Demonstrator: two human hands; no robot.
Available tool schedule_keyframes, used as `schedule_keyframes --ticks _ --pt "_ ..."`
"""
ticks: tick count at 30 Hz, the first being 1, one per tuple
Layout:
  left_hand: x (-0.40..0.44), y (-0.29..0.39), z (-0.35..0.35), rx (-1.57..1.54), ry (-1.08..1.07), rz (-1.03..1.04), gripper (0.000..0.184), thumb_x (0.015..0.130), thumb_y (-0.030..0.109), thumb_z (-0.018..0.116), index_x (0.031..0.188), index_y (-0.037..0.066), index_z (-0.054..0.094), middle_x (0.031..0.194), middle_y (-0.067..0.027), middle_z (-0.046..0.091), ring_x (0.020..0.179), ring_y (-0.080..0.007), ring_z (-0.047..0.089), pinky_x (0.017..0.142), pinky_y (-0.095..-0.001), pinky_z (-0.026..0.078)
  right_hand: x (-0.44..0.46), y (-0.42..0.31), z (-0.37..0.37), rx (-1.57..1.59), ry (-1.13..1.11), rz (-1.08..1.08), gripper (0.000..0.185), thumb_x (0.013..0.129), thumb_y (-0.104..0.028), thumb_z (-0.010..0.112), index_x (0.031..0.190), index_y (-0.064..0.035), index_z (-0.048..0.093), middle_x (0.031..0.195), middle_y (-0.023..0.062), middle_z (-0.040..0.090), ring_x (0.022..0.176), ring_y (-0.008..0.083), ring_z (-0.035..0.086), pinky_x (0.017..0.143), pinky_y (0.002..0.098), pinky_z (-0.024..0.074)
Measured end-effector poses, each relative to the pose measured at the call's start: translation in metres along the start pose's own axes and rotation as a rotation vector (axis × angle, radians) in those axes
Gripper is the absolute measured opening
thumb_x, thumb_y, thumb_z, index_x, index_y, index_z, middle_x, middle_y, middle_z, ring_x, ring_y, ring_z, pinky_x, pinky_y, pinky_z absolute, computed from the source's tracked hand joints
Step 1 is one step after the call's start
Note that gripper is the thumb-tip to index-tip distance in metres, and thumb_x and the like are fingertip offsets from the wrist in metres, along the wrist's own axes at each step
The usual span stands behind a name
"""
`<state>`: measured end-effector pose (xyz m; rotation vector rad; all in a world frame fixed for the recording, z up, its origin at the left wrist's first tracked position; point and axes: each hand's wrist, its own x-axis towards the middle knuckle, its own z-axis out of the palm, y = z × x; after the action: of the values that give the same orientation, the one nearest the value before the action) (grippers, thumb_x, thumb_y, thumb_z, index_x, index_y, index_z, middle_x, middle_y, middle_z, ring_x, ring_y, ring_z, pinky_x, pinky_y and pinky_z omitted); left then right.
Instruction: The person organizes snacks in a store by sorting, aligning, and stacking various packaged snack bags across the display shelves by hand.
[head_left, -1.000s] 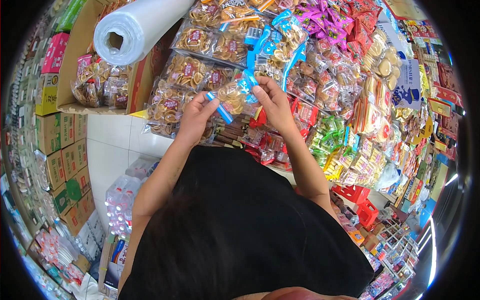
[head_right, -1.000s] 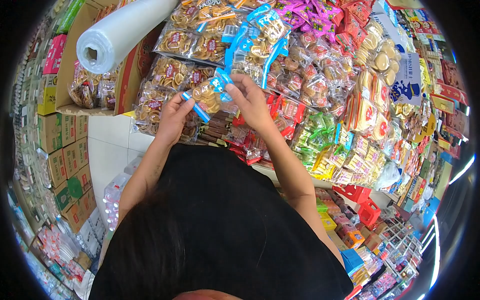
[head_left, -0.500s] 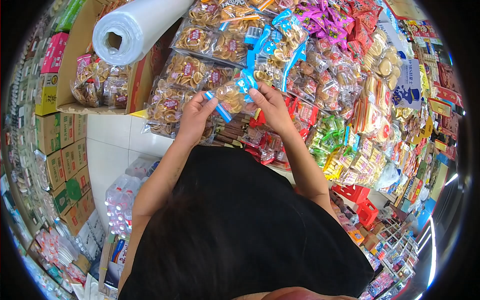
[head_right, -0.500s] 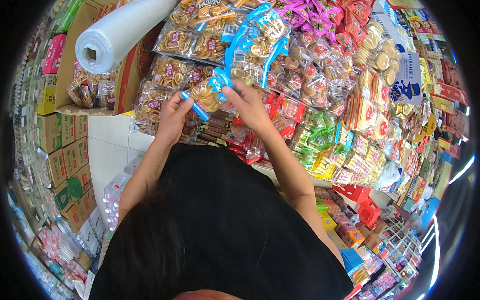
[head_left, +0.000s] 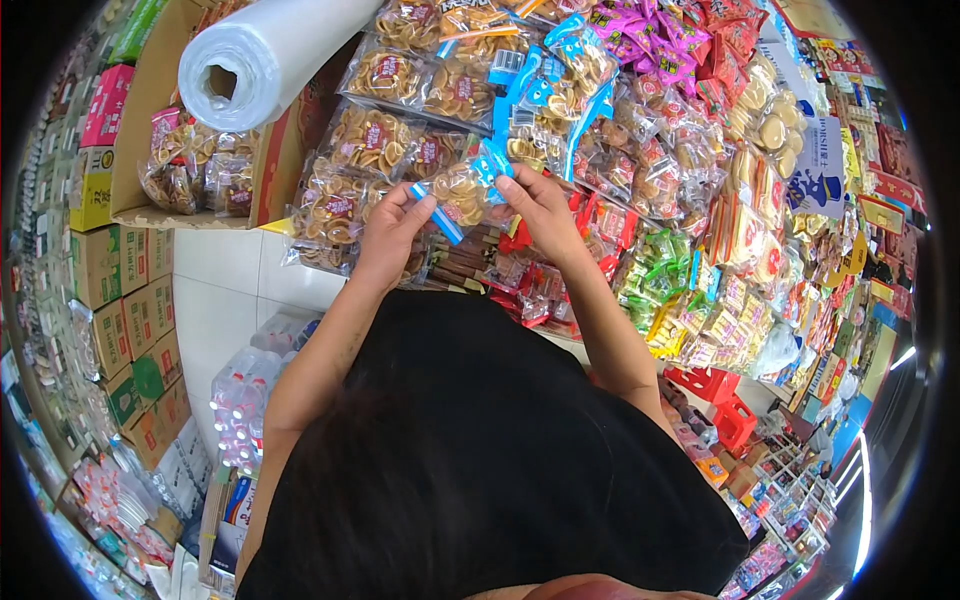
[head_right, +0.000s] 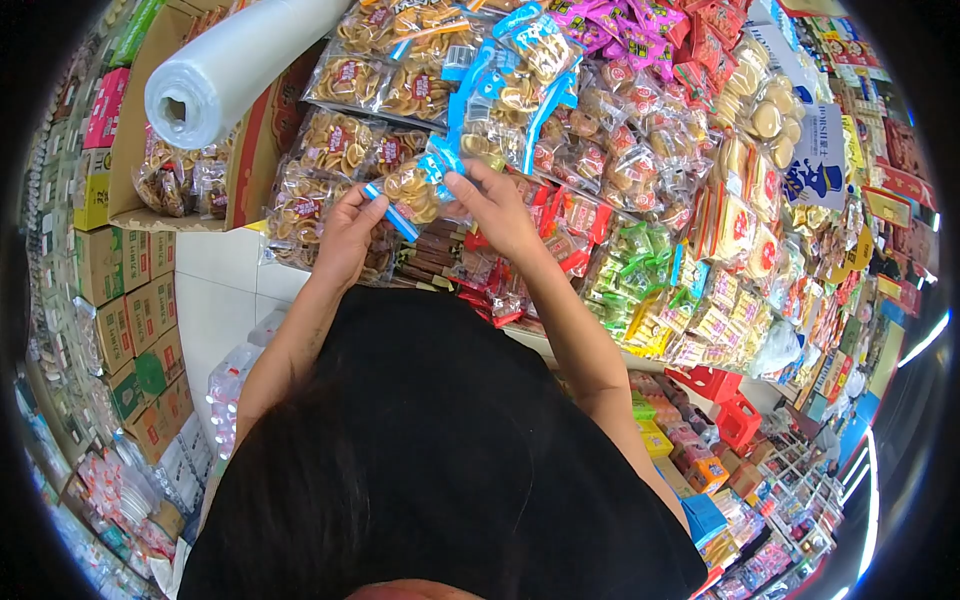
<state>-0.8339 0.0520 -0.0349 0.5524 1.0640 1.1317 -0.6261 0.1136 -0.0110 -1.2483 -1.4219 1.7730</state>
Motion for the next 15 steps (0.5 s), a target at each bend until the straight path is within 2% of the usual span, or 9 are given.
schedule_keyframes --ticks 3,15 --pt "0.001 -0.0042 -0.0009 -0.004 0.004 -0.005 0.011 0.094 0.018 0.058 0.096 0.007 0.057 0.086 0.0005 0.06 0.078 -0.0062 0.056 0.073 -0.0231 0.045 -0.0001 0.0023 0.0026 0.022 0.025 0.014 0.031 0.097 -0.031 0.054 0.107 -0.0022 0.059 0.088 0.001 0.061 0.076 0.0099 0.062 0.07 0.0246 0.0499" --pt "0.0052 -0.0065 -0.0028 -0.007 0.011 -0.036 0.012 0.094 0.016 0.057 0.1 0.005 0.056 0.09 -0.0009 0.061 0.08 -0.0072 0.058 0.074 -0.0236 0.048 0.0043 0.0067 0.0001 -0.027 0.024 0.058 0.031 0.097 -0.029 0.053 0.109 -0.0012 0.059 0.088 0.0013 0.062 0.074 0.0086 0.06 0.067 0.0247 0.0489"
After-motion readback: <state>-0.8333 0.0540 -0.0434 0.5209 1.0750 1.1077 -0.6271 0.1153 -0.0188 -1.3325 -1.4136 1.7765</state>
